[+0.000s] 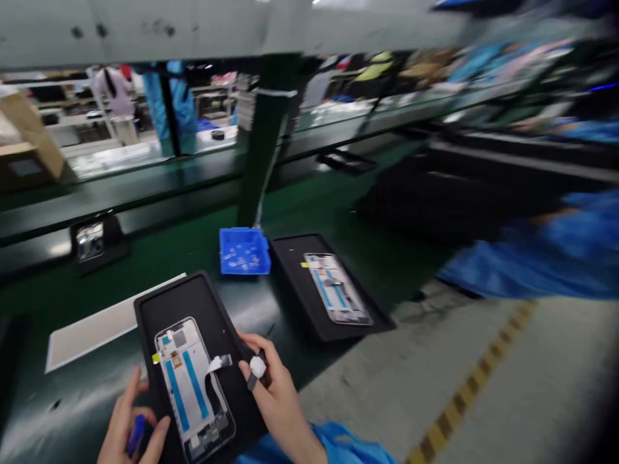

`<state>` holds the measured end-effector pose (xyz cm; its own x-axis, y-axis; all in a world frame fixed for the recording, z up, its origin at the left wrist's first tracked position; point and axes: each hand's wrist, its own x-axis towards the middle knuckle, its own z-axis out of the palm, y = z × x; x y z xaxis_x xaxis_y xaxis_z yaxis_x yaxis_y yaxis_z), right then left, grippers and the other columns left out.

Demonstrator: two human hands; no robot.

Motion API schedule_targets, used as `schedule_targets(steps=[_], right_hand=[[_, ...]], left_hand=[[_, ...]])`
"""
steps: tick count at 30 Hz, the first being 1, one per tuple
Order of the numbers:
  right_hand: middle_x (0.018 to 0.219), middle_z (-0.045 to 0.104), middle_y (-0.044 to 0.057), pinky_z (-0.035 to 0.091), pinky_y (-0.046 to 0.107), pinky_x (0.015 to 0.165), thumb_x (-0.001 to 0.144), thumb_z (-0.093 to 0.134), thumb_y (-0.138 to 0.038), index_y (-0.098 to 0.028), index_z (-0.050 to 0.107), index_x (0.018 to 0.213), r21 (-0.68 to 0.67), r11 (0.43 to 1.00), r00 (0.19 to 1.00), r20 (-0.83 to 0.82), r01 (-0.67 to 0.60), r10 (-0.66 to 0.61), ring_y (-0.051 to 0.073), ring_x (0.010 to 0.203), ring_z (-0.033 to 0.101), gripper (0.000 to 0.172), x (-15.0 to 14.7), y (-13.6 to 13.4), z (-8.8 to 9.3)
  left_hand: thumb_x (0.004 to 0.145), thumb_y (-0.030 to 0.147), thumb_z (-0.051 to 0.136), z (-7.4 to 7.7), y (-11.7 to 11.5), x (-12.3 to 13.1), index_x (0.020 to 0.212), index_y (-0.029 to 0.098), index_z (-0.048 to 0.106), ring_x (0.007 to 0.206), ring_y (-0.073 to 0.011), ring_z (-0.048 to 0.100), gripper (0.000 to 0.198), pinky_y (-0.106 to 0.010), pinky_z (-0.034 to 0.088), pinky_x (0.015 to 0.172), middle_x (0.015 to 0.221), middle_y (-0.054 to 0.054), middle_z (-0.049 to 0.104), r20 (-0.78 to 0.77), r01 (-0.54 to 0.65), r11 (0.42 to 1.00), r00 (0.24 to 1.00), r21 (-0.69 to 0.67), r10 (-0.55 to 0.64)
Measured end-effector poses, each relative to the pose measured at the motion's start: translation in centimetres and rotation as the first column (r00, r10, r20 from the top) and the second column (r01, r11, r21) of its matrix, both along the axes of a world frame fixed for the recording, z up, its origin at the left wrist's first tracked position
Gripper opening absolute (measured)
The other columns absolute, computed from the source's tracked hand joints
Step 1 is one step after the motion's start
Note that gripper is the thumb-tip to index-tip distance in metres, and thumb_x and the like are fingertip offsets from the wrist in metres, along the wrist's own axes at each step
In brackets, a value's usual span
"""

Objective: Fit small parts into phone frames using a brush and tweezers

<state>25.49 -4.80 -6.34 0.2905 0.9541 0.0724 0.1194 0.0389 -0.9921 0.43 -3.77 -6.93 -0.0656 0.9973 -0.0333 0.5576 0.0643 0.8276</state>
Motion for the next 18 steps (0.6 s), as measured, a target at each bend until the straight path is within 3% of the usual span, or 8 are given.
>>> schedule_targets(steps=[3,5,8,10,13,16,18], right_hand=[[0.122,0.069,0.006,0.056,0.039,0.091,0.093,0.058,-0.036,-0.029,0.059,0.124,-0.081,0.994,0.976,0.2,-0.075,0.09,0.026,0.11,0.067,0.032,-1.1,-1.2,-2.1],[0.117,0.071,0.006,0.056,0.044,0.09,0.092,0.058,-0.036,-0.028,0.061,0.123,-0.094,0.989,0.911,0.388,-0.11,0.138,0.029,0.107,0.067,0.032,-1.0,-1.6,-2.9],[0.111,0.073,0.006,0.055,0.046,0.083,0.092,0.055,-0.038,-0.027,0.062,0.121,-0.06,0.981,0.795,0.578,-0.187,0.187,0.03,0.098,0.068,0.032,-0.2,-1.5,-3.5],[0.11,0.073,0.006,0.054,0.046,0.079,0.094,0.053,-0.043,-0.028,0.061,0.122,-0.027,0.981,0.748,0.643,-0.19,0.163,0.031,0.095,0.068,0.034,0.5,-0.8,-3.4],[0.11,0.072,0.007,0.052,0.049,0.083,0.095,0.05,-0.051,-0.028,0.062,0.122,0.025,0.986,0.704,0.703,-0.167,0.101,0.033,0.098,0.067,0.038,1.1,1.1,-2.6],[0.108,0.072,0.007,0.051,0.049,0.086,0.096,0.048,-0.054,-0.028,0.062,0.121,0.075,0.971,0.711,0.694,-0.227,0.112,0.033,0.1,0.066,0.039,0.7,3.1,-1.2],[0.107,0.072,0.007,0.051,0.048,0.089,0.097,0.048,-0.053,-0.028,0.062,0.122,0.106,0.954,0.724,0.676,-0.28,0.137,0.032,0.102,0.066,0.037,-0.1,4.2,-0.4]], left_hand=[[0.084,0.057,0.058,-1.2,-2.6,-1.5,0.142,0.024,0.048,0.08,-0.0166,0.068,0.067,-0.031,0.059,0.081,0.114,-0.008,0.065,-0.047,-0.002,0.995,0.999,-0.095,-0.002],[0.086,0.051,0.058,-1.5,-4.0,-2.0,0.14,0.024,0.05,0.086,-0.0172,0.069,0.062,-0.03,0.058,0.083,0.121,-0.009,0.064,-0.065,-0.005,0.989,0.998,-0.147,-0.005],[0.089,0.04,0.057,-1.0,-4.8,-2.1,0.141,0.025,0.051,0.093,-0.0176,0.069,0.054,-0.03,0.056,0.087,0.129,-0.01,0.063,-0.08,0.022,0.986,0.996,-0.164,-0.035],[0.09,0.037,0.055,-0.1,-4.2,-2.8,0.133,0.025,0.058,0.091,-0.017,0.069,0.044,-0.029,0.056,0.086,0.123,-0.009,0.067,-0.093,0.043,0.989,0.994,-0.144,-0.057],[0.092,0.038,0.054,1.2,-2.4,-5.5,0.111,0.022,0.07,0.09,-0.0181,0.07,0.03,-0.029,0.054,0.086,0.103,-0.007,0.073,-0.203,-0.101,0.995,0.975,-0.026,0.094],[0.091,0.04,0.055,2.1,-0.3,-8.8,0.102,0.022,0.071,0.096,-0.0206,0.069,0.027,-0.031,0.052,0.088,0.1,-0.006,0.072,-0.381,-0.295,0.948,0.868,0.119,0.318],[0.089,0.041,0.057,2.1,0.8,-10.3,0.102,0.022,0.071,0.096,-0.0215,0.068,0.027,-0.03,0.051,0.087,0.103,-0.006,0.071,-0.459,-0.359,0.923,0.802,0.142,0.382]])
